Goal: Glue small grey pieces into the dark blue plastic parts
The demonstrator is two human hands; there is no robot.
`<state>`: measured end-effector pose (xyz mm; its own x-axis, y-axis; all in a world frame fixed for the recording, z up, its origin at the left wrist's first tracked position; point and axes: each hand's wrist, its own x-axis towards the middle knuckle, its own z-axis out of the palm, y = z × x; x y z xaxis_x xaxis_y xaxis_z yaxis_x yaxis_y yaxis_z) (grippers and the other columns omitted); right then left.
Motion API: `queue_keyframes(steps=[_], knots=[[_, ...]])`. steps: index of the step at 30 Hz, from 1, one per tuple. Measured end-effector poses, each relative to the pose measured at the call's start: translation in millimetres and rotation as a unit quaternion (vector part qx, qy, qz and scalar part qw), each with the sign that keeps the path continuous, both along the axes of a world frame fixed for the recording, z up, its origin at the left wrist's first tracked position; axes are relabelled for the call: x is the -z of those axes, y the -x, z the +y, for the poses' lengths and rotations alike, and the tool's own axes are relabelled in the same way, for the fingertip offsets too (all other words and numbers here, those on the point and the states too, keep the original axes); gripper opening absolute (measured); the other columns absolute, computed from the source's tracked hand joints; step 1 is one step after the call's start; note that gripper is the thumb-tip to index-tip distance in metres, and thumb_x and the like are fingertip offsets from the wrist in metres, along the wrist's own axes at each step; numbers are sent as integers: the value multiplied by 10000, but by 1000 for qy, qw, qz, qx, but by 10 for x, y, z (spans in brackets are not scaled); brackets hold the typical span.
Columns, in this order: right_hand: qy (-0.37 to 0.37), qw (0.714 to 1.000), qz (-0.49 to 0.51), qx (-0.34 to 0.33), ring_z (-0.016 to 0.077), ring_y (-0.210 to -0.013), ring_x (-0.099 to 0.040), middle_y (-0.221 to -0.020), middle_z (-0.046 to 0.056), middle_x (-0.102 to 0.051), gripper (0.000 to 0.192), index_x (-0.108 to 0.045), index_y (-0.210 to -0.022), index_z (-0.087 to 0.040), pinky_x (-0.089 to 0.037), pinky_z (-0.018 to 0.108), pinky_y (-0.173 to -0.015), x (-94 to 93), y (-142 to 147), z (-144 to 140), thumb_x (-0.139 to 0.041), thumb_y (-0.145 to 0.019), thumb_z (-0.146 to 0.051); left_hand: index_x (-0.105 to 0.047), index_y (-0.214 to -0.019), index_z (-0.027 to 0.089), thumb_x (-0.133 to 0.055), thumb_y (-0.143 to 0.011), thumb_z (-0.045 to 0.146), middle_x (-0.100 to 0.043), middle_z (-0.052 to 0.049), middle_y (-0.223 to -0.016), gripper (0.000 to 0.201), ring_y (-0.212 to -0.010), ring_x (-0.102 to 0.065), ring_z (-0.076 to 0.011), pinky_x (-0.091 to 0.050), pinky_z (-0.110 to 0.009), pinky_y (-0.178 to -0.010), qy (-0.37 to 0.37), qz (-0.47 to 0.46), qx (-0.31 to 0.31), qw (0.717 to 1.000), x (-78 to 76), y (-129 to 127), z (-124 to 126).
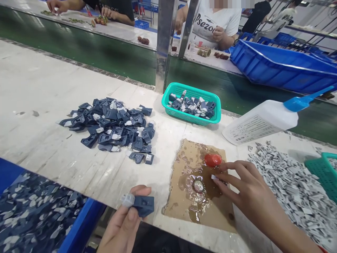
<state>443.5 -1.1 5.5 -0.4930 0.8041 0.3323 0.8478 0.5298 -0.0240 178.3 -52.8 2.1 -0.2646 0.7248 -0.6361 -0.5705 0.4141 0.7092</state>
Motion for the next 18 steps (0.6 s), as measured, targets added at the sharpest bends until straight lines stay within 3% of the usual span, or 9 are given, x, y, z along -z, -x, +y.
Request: queue_keyframes(steps=[2,6,9,12,18], knots=[[-8,1000,20,8,224,-876,-479,-941,104,-584,244,-671,-825,-170,-424,371,-730,-56,5,-21,-465,-919,-257,-774,-819,239,-816,-571,459,-734,-6,-886,334,-841,-651,-133,-495,-108,-723,-33,-21,17,999,9,-21,8],[-23,997,64,28,207,-864,-490,-929,82,-585,193,-667,-834,-203,-417,368,-747,-80,5,-60,-505,-906,-280,-763,-850,226,-810,-628,327,-711,0,-657,248,-626,-657,-135,-536,-183,-604,-88,-122,61,987,-65,-98,60],[-11,996,74,40,207,-863,-493,-919,78,-585,179,-665,-822,-206,-426,368,-745,-6,-6,-71,-518,-895,-278,-762,-791,230,-817,-622,259,-746,-23,-711,181,-690,-697,-177,-559,-209,-586,-49,-143,73,986,-124,-184,98],[-30,995,85,46,212,-860,-489,-915,87,-581,145,-659,-843,-187,-421,376,-748,38,6,-78,-540,-881,-261,-767,-784,218,-837,-595,275,-770,-48,-798,209,-812,-711,-201,-564,-208,-681,-21,-156,93,983,-125,-274,108],[-14,988,153,14,193,-883,-525,-936,69,-565,105,-641,-889,-218,-438,341,-745,-140,196,-220,-543,-869,-252,-764,-800,232,-844,-574,343,-773,-34,-819,264,-833,-700,-176,-544,-193,-701,-34,-149,157,976,-14,-416,77]])
